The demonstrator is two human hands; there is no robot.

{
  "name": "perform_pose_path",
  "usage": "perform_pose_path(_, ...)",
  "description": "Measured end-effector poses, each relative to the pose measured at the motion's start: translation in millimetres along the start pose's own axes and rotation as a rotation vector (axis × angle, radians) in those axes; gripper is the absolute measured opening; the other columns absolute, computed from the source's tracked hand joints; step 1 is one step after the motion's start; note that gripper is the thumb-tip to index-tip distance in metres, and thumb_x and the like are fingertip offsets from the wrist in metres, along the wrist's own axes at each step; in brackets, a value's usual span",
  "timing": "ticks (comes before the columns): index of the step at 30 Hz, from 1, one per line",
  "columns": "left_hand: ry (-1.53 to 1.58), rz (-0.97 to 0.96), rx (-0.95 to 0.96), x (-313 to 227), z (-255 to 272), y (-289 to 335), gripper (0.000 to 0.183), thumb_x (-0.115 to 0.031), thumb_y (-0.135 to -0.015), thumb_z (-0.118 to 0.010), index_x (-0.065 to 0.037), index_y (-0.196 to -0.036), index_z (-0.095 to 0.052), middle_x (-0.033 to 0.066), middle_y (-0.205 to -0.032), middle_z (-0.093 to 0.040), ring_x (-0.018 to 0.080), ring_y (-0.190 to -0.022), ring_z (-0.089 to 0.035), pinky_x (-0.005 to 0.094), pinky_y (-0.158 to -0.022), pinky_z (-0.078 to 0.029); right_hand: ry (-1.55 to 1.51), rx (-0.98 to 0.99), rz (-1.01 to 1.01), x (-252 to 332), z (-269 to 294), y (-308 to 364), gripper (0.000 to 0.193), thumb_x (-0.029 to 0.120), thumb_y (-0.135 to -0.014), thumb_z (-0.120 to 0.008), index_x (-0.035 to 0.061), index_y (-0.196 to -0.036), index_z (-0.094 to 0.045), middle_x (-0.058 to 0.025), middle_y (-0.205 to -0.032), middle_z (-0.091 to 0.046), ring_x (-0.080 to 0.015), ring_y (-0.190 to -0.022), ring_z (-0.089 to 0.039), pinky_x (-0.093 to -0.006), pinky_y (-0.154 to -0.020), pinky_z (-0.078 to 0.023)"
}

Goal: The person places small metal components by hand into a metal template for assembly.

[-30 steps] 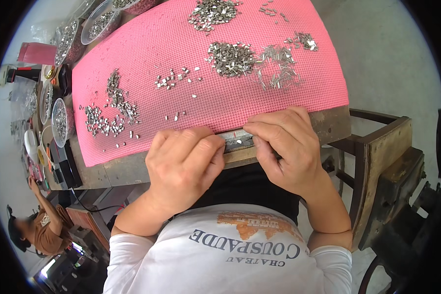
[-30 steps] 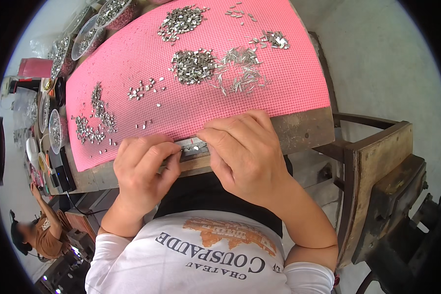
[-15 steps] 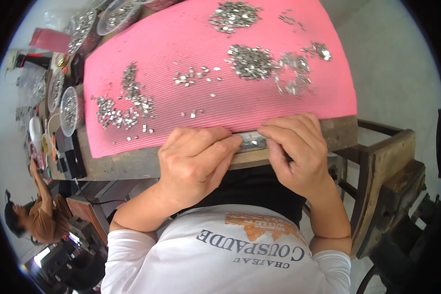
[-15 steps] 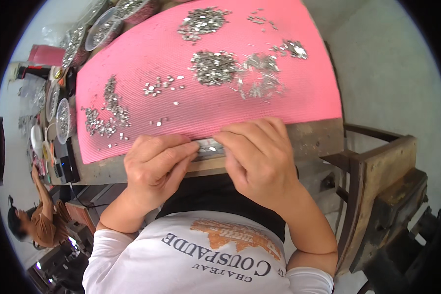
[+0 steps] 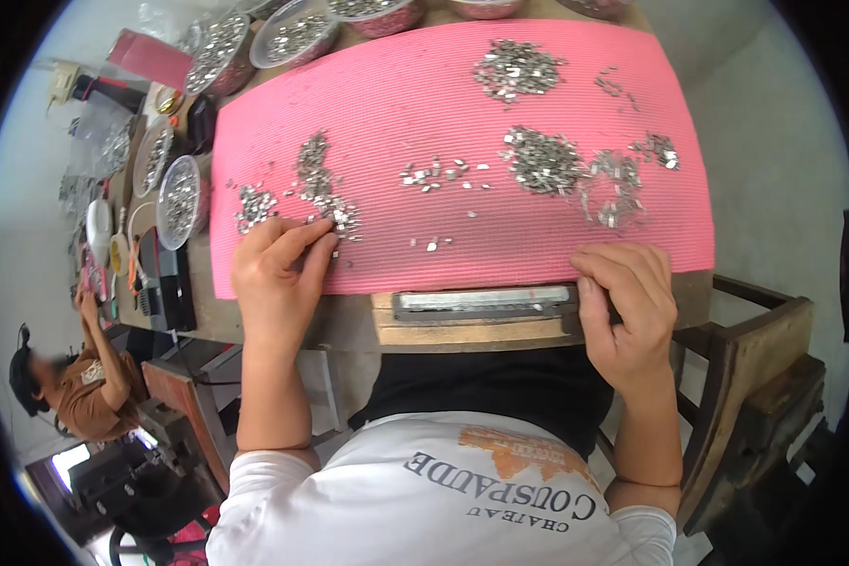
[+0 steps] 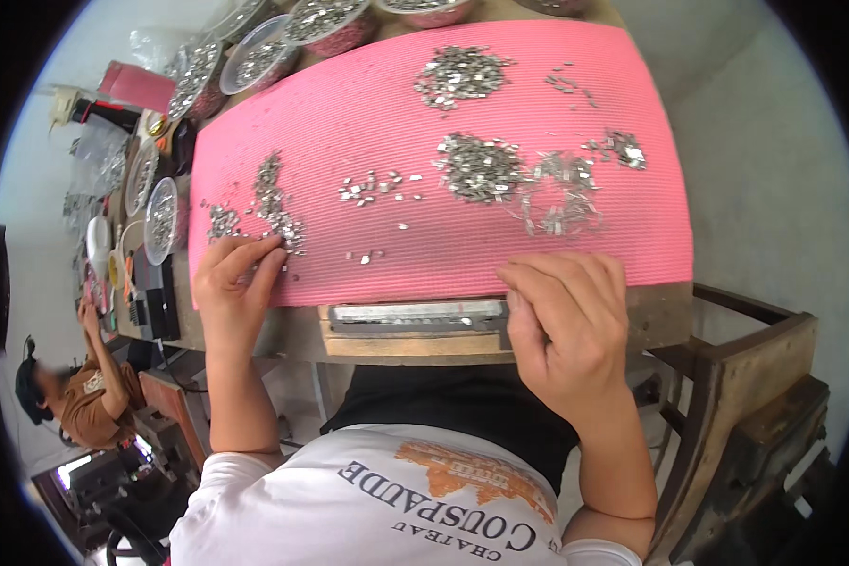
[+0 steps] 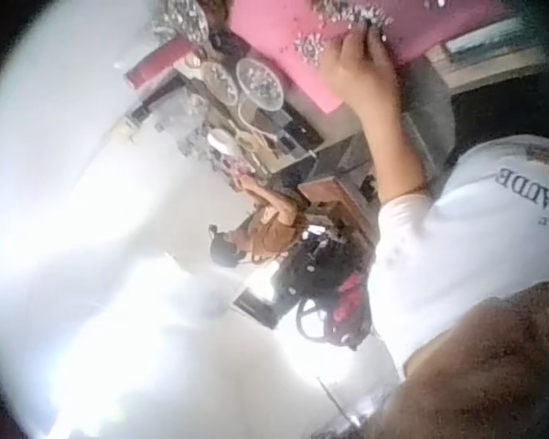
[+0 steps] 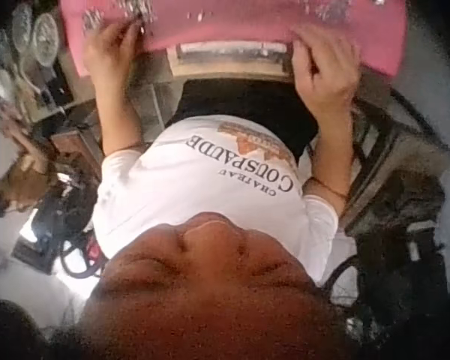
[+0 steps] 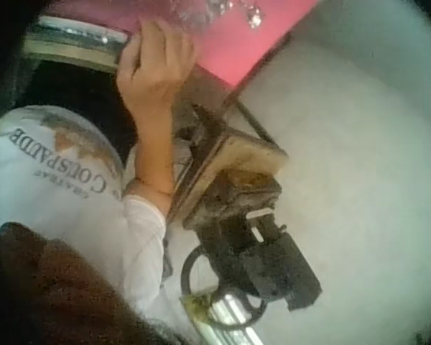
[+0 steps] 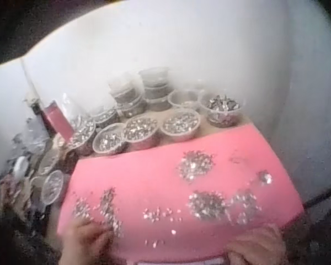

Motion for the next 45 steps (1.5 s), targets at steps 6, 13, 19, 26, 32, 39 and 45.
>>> perform_pose_path(6, -0.049, -0.036, -0.002, 2.2, 4.6, -1.2, 0.012, -0.003, -0.072, -0.083, -0.006, -0.083, -0.078, 0.0065, -0.077, -0.068, 0.0249, -0.073, -0.064, 0.0375, -0.068, -0.050, 0.118, -0.026, -0.030, -12.9, 7.4, -4.1, 0.026, -0.002, -0.079, -0.077, 0.0055, -0.103, -0.074, -0.0063, -0.100, -0.073, -0.0275, -0.093, -0.067, -0.0410, -0.086, -0.047)
perform_pose_path(13, 0.013, -0.114, 0.020, -17.6, -2.6, 0.2, 0.016, -0.002, -0.070, -0.082, -0.008, -0.081, -0.074, 0.0051, -0.081, -0.069, 0.0242, -0.077, -0.066, 0.0377, -0.071, -0.048, 0.218, 0.067, 0.009, -26.4, 7.5, -16.0, 0.023, 0.002, -0.080, -0.077, 0.0077, -0.102, -0.075, -0.0046, -0.104, -0.072, -0.0264, -0.105, -0.065, -0.0406, -0.094, -0.044)
perform_pose_path(19, 0.048, -0.277, 0.063, -57.0, -17.2, 1.1, 0.019, -0.002, -0.068, -0.084, -0.010, -0.082, -0.074, 0.0034, -0.082, -0.068, 0.0245, -0.077, -0.063, 0.0375, -0.070, -0.048, 0.246, 0.160, 0.056, -21.9, -7.5, -23.1, 0.021, 0.004, -0.081, -0.076, 0.0095, -0.101, -0.076, -0.0036, -0.112, -0.071, -0.0262, -0.113, -0.062, -0.0441, -0.098, -0.040)
perform_pose_path(26, 0.106, -0.299, 0.192, -63.5, -23.0, 2.2, 0.018, -0.003, -0.072, -0.084, -0.008, -0.087, -0.076, 0.0046, -0.085, -0.068, 0.0256, -0.078, -0.063, 0.0381, -0.070, -0.048, 0.259, 0.145, 0.010, -27.9, -1.1, -25.3, 0.020, 0.005, -0.082, -0.076, 0.0112, -0.101, -0.075, -0.0015, -0.112, -0.071, -0.0251, -0.114, -0.062, -0.0416, -0.097, -0.035)
perform_pose_path(32, 0.077, -0.292, 0.195, -62.7, -23.1, 2.3, 0.016, -0.006, -0.074, -0.084, -0.009, -0.088, -0.078, 0.0043, -0.085, -0.069, 0.0253, -0.079, -0.064, 0.0390, -0.073, -0.047, 0.267, 0.158, 0.046, -27.2, -1.1, -30.3, 0.017, 0.008, -0.083, -0.077, 0.0115, -0.099, -0.073, -0.0001, -0.111, -0.070, -0.0236, -0.113, -0.061, -0.0422, -0.096, -0.034)
perform_pose_path(39, 0.033, -0.290, 0.189, -65.4, -21.5, 1.2, 0.013, -0.006, -0.075, -0.083, -0.009, -0.086, -0.077, 0.0037, -0.083, -0.069, 0.0246, -0.078, -0.064, 0.0390, -0.072, -0.046, 0.256, 0.160, 0.067, -19.8, -9.1, -32.8, 0.016, 0.009, -0.082, -0.079, 0.0109, -0.096, -0.073, 0.0001, -0.106, -0.070, -0.0220, -0.111, -0.062, -0.0437, -0.093, -0.033)
perform_pose_path(45, 0.153, -0.195, 0.226, -62.7, -27.1, -3.3, 0.012, -0.004, -0.078, -0.079, -0.007, -0.087, -0.072, 0.0063, -0.084, -0.069, 0.0280, -0.080, -0.065, 0.0395, -0.073, -0.048, 0.382, 0.177, 0.070, -15.0, -21.2, -27.2, 0.015, 0.010, -0.080, -0.080, 0.0100, -0.093, -0.072, 0.0002, -0.098, -0.068, -0.0219, -0.105, -0.062, -0.0445, -0.091, -0.032)
Point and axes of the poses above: each hand's wrist, its own y-axis away from the middle knuckle, its own z-axis out of the back of the hand, x = y × z, the point moved 10 cm from there along -y, towards the middle knuckle
